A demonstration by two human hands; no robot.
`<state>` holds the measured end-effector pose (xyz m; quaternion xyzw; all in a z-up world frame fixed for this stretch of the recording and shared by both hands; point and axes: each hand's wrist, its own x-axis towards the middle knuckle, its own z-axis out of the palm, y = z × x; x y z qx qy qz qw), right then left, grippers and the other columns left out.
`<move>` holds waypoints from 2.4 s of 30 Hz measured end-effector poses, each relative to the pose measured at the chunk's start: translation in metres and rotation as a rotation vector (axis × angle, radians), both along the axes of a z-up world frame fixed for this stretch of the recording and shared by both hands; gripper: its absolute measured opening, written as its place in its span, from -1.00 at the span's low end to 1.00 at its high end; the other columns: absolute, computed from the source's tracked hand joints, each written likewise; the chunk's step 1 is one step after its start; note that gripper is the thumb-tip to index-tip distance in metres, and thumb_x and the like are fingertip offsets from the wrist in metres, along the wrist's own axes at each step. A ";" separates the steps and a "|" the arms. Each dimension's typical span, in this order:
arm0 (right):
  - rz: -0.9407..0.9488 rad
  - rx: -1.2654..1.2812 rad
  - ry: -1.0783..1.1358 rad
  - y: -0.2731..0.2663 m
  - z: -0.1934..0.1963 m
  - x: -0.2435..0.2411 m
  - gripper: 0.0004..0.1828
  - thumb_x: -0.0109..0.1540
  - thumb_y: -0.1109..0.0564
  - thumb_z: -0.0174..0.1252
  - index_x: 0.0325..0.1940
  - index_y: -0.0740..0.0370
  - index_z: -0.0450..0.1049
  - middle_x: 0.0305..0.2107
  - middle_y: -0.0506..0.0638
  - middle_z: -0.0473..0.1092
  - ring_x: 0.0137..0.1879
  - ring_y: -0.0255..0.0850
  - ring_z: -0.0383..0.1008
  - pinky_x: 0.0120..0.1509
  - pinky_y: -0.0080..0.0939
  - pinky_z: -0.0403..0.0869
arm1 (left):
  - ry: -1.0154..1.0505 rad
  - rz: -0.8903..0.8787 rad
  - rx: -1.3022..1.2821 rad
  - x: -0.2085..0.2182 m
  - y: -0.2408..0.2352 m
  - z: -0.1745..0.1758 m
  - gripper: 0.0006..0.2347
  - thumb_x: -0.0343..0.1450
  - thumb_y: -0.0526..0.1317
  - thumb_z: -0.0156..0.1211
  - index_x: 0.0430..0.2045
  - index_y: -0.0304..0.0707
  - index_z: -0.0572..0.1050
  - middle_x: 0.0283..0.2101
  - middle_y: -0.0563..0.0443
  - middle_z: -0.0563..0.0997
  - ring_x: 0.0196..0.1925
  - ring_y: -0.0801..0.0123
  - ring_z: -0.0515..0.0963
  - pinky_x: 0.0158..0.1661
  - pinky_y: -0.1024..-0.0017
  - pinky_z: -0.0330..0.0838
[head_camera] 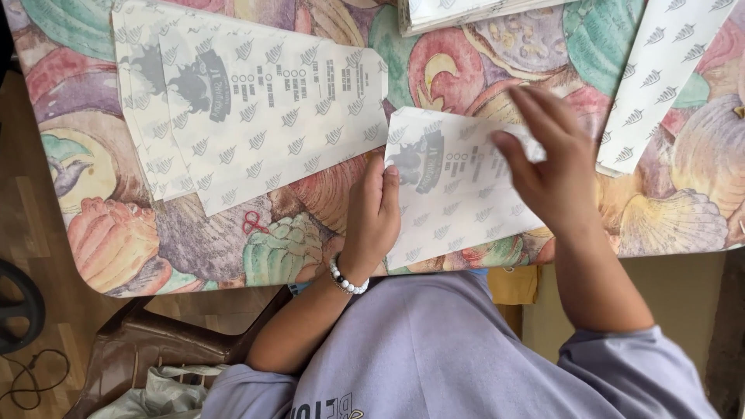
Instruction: Folding printed paper sheets into bags and stacking them on a table.
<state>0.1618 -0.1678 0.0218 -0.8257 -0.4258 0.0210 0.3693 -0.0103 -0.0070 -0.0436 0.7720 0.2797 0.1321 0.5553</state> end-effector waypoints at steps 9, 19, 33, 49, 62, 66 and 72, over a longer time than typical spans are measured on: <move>0.122 -0.066 0.246 0.027 -0.023 0.012 -0.95 0.39 0.28 0.26 -0.09 0.29 0.63 -0.43 0.12 0.49 -0.25 0.03 0.54 -0.15 -0.09 0.42 | -0.040 0.010 -0.130 -0.008 0.001 0.008 -0.71 0.59 -0.15 -0.17 0.03 -0.43 0.37 -0.19 -0.48 0.56 -0.05 -0.33 0.59 -0.12 -0.07 0.48; 0.118 0.054 0.187 0.026 -0.015 0.002 -0.97 0.39 0.29 0.29 -0.12 0.28 0.64 -0.36 0.09 0.49 -0.29 -0.04 0.43 -0.16 -0.16 0.38 | -0.123 -0.020 -0.052 0.008 0.007 0.011 -0.72 0.61 -0.18 -0.18 0.03 -0.44 0.38 -0.16 -0.38 0.57 -0.04 -0.25 0.61 -0.09 -0.02 0.51; 0.228 -0.081 0.034 0.025 -0.058 0.013 -0.86 0.33 0.38 0.28 -0.05 0.36 0.69 -0.27 0.08 0.44 -0.13 -0.01 0.43 -0.08 -0.09 0.45 | -0.176 -0.479 0.870 0.057 0.076 0.007 -0.96 0.42 -0.36 0.34 -0.35 -0.24 0.68 -0.45 0.04 0.59 -0.41 0.35 0.47 -0.48 0.45 0.32; 0.234 -0.170 -0.250 0.008 -0.045 0.004 -0.89 0.38 0.31 0.30 -0.05 0.29 0.72 -0.28 0.08 0.47 -0.19 -0.04 0.42 -0.20 -0.14 0.49 | -0.217 -0.733 0.989 0.067 0.092 0.008 -0.85 0.48 -0.39 0.23 -0.53 -0.25 0.57 -0.58 0.06 0.36 -0.57 0.29 0.39 -0.59 0.32 0.26; 0.440 -0.415 -0.717 0.003 -0.037 0.009 -0.94 0.43 0.22 0.20 -0.12 0.19 0.57 -0.40 -0.15 0.38 -0.30 -0.27 0.33 -0.43 -0.31 0.44 | -0.518 -0.947 1.365 0.063 0.098 0.024 -0.92 0.48 -0.44 0.27 -0.21 -0.33 0.61 -0.25 0.08 0.58 -0.26 0.35 0.49 -0.05 0.43 0.45; 0.474 -0.389 -0.703 0.002 -0.041 0.010 -0.91 0.43 0.24 0.15 -0.15 0.19 0.53 -0.29 -0.12 0.37 -0.26 -0.21 0.31 -0.40 -0.25 0.44 | -0.557 -0.930 1.496 0.063 0.097 0.026 -0.83 0.50 -0.45 0.16 -0.49 -0.19 0.54 -0.28 0.15 0.50 -0.28 0.37 0.45 -0.02 0.44 0.45; 0.533 -0.430 -0.783 0.005 -0.037 0.008 -0.88 0.35 0.36 0.18 -0.25 0.23 0.48 -0.34 -0.09 0.33 -0.30 -0.26 0.27 -0.30 -0.32 0.45 | -0.553 -0.961 1.512 0.063 0.096 0.025 -0.76 0.49 -0.47 0.10 -0.60 -0.15 0.47 -0.37 0.17 0.40 -0.31 0.37 0.39 -0.11 0.45 0.38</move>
